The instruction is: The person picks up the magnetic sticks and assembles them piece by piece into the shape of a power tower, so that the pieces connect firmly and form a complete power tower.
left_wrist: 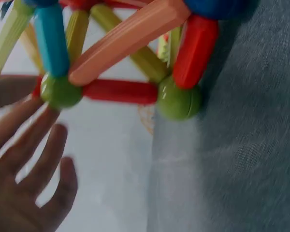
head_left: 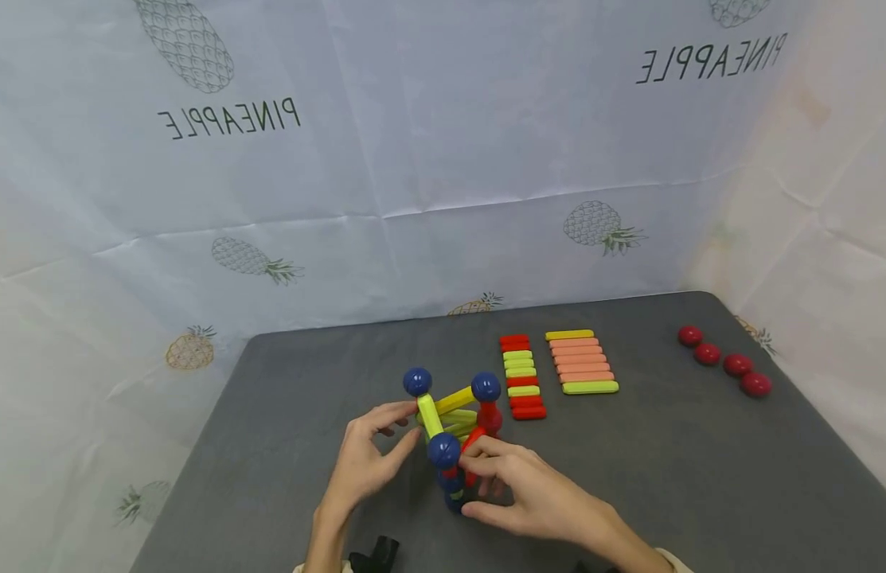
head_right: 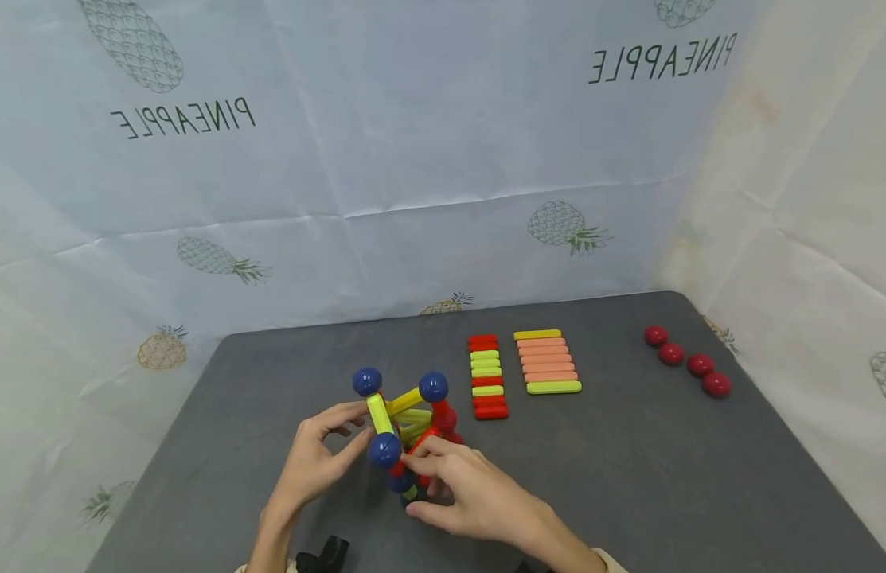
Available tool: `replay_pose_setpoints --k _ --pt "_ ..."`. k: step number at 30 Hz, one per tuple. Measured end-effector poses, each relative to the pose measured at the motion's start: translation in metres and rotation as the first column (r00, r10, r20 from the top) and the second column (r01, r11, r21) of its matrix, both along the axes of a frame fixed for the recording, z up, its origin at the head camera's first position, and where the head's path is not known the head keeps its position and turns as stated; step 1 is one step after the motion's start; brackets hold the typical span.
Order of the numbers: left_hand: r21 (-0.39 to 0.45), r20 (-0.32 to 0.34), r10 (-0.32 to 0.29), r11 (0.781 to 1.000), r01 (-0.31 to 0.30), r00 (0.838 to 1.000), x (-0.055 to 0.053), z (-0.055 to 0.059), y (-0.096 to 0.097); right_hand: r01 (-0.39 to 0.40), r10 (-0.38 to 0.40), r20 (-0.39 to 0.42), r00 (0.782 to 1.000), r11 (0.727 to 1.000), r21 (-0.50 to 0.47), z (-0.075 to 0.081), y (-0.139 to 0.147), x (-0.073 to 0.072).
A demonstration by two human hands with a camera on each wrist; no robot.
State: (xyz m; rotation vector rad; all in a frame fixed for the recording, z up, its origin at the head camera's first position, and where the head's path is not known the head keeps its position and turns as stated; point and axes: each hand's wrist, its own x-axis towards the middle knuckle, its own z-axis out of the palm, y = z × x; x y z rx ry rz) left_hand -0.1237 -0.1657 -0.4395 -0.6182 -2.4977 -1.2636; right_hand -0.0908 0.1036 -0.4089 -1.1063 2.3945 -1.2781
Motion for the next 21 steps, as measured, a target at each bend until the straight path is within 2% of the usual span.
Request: replay_pose_setpoints --k 2,4,6,8,12,15,17,18,19,21 --pt "-0.021 0.079 -0.123 0.992 0.125 0.989 0.003 0.002 -0.006 -0.007 0.007 0.001 1.000 1.000 0.005 -0.001 -0.001 0.001" --pt "-0.024 0.160 -0.232 0.971 0.239 0.959 0.006 0.004 -0.009 -0.013 0.013 -0.004 1.000 1.000 0.012 -0.001 -0.002 0.002" --pt "-0.017 0.228 -0.292 0.953 0.304 0.929 0.009 0.005 -0.009 -0.024 0.024 0.000 1.000 1.000 0.017 -0.001 -0.001 0.002" --pt "-0.035 0.264 -0.295 0.949 0.315 0.918 0.010 0.005 -0.004 -0.039 0.039 0.004 0.999 0.999 0.020 0.001 0.003 0.001" --pt "-0.081 0.307 -0.206 0.967 0.241 0.929 0.010 0.005 0.010 -0.043 0.042 -0.010 0.999 0.999 -0.030 0.007 0.023 -0.005" --pt "-0.082 0.352 -0.145 0.979 0.185 0.925 0.010 0.006 0.016 0.029 -0.036 -0.081 0.996 0.996 -0.080 0.009 0.048 -0.016" --pt "-0.075 0.371 -0.127 0.983 0.166 0.920 0.010 0.006 0.017 0.140 -0.149 -0.158 0.976 0.988 -0.065 0.008 0.066 -0.027" --pt "-0.068 0.370 -0.131 0.983 0.168 0.920 0.009 0.006 0.017 0.213 -0.216 -0.200 0.956 0.976 -0.039 0.006 0.075 -0.033" --pt "-0.062 0.363 -0.139 0.983 0.173 0.922 0.009 0.006 0.016 0.290 -0.281 -0.251 0.926 0.957 -0.002 0.003 0.083 -0.039" --pt "-0.058 0.341 -0.153 0.981 0.183 0.927 0.008 0.005 0.014 0.444 -0.390 -0.342 0.855 0.891 0.096 -0.006 0.099 -0.051"
